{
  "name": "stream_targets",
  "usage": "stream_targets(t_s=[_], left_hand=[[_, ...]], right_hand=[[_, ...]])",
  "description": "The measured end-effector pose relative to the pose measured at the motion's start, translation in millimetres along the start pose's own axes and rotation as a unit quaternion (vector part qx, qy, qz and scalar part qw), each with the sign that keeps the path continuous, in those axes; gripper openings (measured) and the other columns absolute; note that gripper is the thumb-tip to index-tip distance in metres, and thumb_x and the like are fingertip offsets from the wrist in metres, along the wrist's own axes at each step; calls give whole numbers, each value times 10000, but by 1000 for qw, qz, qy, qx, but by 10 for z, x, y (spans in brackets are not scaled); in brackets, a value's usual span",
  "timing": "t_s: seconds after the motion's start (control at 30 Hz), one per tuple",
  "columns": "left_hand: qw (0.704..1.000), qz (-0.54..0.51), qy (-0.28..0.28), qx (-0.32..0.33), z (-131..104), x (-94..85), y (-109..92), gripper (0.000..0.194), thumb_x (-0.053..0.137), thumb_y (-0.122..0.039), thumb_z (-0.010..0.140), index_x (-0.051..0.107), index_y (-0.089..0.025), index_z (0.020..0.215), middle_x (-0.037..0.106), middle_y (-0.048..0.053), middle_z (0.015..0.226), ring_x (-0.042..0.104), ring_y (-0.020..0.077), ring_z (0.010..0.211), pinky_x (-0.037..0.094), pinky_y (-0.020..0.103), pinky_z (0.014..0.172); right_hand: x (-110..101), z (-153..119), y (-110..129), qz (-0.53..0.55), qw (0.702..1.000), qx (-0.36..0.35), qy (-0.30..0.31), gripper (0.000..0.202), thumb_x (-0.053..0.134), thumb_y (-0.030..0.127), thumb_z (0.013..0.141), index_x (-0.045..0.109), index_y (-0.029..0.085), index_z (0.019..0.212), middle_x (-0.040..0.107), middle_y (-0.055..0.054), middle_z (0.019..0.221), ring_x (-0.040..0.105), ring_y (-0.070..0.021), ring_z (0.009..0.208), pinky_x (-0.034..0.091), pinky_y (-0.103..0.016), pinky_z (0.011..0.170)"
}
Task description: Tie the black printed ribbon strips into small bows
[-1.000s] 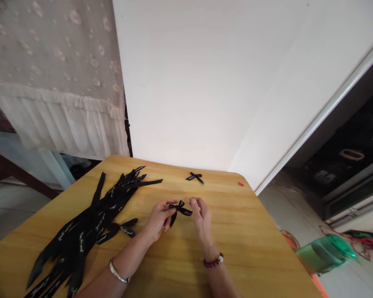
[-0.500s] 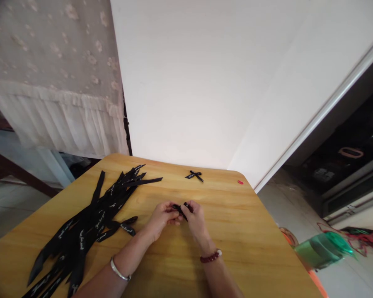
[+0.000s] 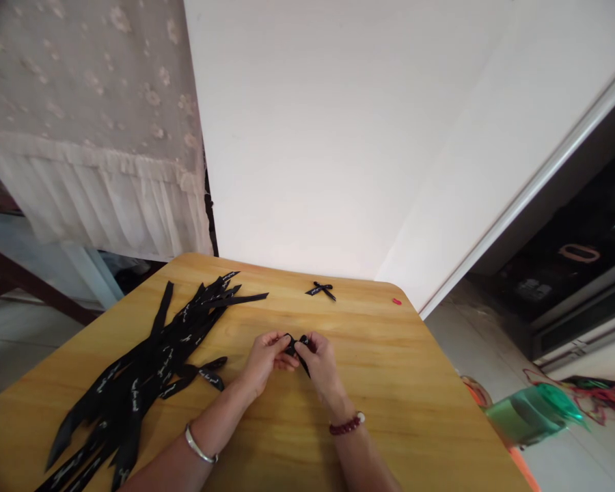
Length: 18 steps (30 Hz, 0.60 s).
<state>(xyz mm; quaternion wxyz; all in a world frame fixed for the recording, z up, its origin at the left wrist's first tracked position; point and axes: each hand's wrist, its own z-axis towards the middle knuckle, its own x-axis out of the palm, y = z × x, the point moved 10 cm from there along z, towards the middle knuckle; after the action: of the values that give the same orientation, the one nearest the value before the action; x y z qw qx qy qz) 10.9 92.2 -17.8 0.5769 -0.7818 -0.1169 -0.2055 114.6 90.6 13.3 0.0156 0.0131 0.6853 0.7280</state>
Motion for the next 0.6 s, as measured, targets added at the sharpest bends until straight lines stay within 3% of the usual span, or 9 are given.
stream_targets(t_s=[0.13, 0.33, 0.5, 0.6], left_hand=[[999, -37, 10, -10, 2, 17, 19, 204, 599, -307, 662, 527, -119, 696, 606, 23, 565, 617, 163, 469, 470, 222, 394], [998, -28, 46, -37, -5, 80, 60, 119, 658, -116, 587, 552, -93, 636, 618, 40, 558, 619, 147, 495, 489, 202, 456], [996, -68, 30, -46, 0, 18, 36, 158, 645, -86, 599, 569, -106, 736, 620, 23, 631, 611, 135, 473, 464, 190, 384], [993, -96, 45, -52, -15, 49, 41, 172, 654, -65, 584, 576, -99, 733, 618, 27, 627, 608, 121, 505, 481, 185, 424]], right_hand=[[-49, 16, -10, 10, 1000, -6, -10, 203, 624, 319, 625, 520, 154, 567, 510, 36, 492, 417, -88, 461, 309, -208, 449], [-52, -1, 6, 71, 997, 8, -7, 196, 631, 319, 624, 526, 159, 580, 506, 42, 513, 422, -86, 480, 320, -208, 473], [-113, 13, 21, 4, 999, -6, -34, 204, 659, 307, 595, 524, 158, 562, 462, 61, 480, 369, -73, 453, 277, -198, 439], [-88, 20, 23, 13, 999, -16, -26, 204, 662, 313, 595, 529, 159, 584, 485, 51, 503, 401, -81, 478, 313, -203, 464]])
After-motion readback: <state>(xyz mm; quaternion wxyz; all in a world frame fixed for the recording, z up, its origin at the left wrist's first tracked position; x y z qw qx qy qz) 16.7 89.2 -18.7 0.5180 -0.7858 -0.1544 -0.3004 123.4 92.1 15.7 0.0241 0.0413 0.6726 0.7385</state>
